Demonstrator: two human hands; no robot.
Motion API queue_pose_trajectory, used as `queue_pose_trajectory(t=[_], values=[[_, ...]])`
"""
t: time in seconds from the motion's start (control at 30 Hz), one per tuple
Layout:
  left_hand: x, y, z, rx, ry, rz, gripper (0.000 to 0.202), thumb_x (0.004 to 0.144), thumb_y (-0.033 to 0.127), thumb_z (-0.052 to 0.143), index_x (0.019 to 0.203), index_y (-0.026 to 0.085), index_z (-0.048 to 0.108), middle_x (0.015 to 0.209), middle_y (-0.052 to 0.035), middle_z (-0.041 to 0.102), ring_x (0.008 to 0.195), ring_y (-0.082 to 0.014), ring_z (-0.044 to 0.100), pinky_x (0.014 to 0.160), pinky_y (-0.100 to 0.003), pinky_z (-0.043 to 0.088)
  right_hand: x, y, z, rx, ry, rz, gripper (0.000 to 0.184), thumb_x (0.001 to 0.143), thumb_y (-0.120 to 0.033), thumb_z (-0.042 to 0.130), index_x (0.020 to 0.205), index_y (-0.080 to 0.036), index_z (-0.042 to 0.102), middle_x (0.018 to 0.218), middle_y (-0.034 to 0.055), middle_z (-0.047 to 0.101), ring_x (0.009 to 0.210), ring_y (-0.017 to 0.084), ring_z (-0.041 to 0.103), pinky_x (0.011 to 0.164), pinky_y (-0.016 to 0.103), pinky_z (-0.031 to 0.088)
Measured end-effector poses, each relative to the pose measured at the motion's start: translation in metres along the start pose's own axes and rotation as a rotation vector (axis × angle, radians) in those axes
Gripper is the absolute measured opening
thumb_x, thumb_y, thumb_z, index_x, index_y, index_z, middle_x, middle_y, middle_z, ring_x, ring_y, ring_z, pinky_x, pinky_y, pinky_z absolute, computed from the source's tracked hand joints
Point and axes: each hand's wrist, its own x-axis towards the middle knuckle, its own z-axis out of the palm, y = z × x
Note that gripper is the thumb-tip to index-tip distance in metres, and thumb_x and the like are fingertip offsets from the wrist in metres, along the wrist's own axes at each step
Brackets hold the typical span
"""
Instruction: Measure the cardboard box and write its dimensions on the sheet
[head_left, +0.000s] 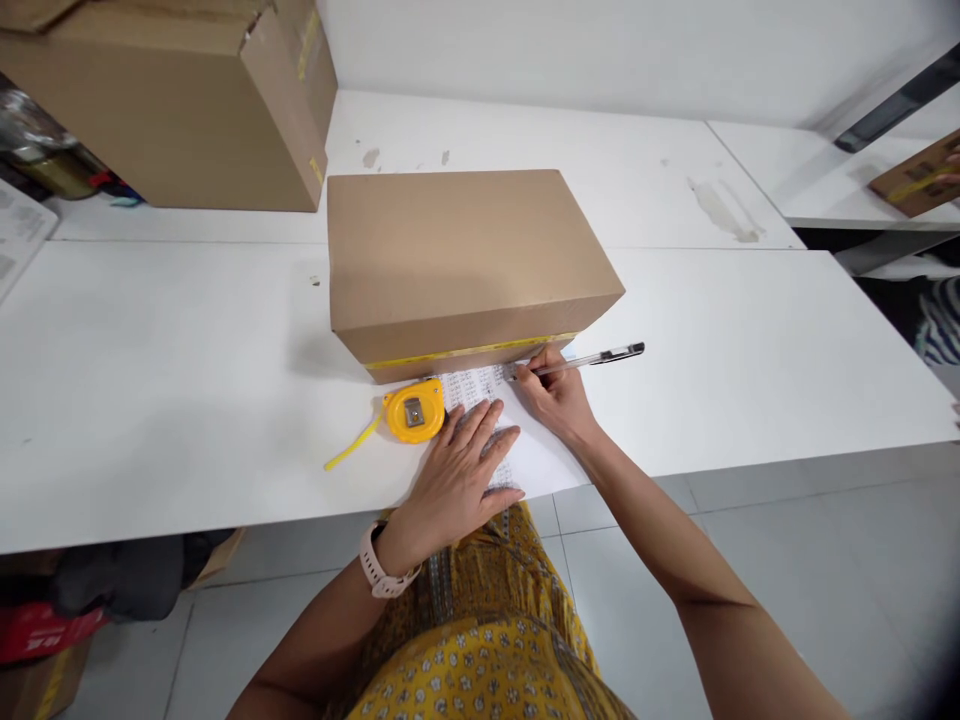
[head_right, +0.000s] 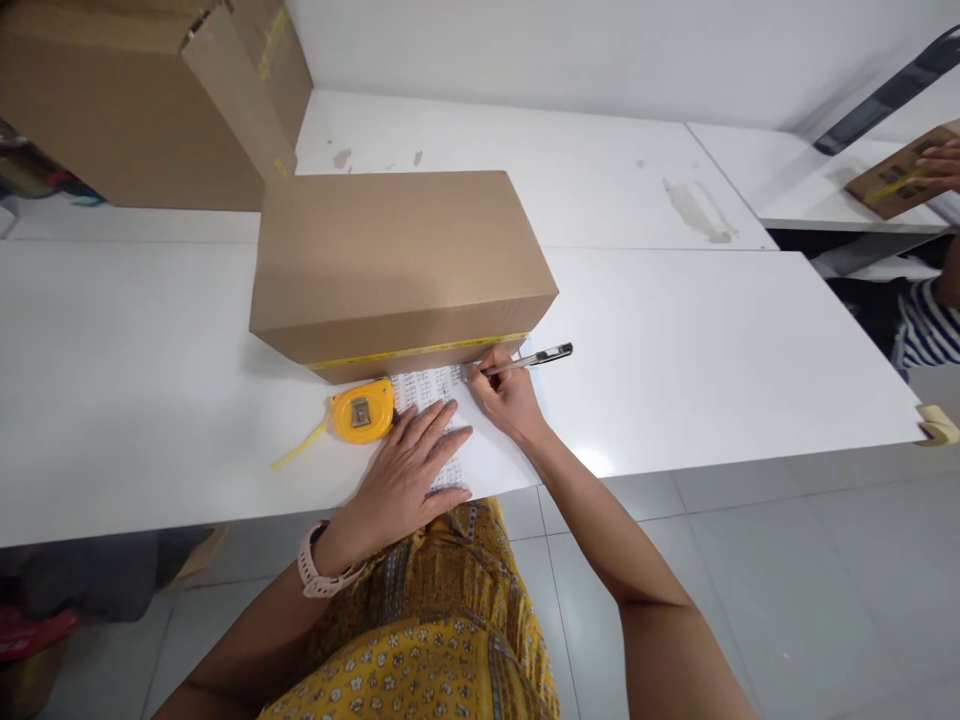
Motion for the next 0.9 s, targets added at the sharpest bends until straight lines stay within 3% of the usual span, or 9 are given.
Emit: queue_pose_trajectory(t=[0.9], values=[[0.0004, 0.0007, -0.0003, 0.007, -0.004, 0.003, 0.067, 0.097, 0.057, 0.057, 0.148, 0.016, 0.047, 0.165, -0.0188, 0.033, 0.155, -0.0323, 0.025, 0.126, -0.056, 0.021, -0.0005, -0.0065, 0.0003, -0.056, -0.023, -0.008, 0.03, 0.087, -0.044, 0.064, 0.073, -0.023, 0.047, 0.058, -0.0055, 0.043, 0.051, 0.01, 0.036, 0.049, 0.027, 0.03]])
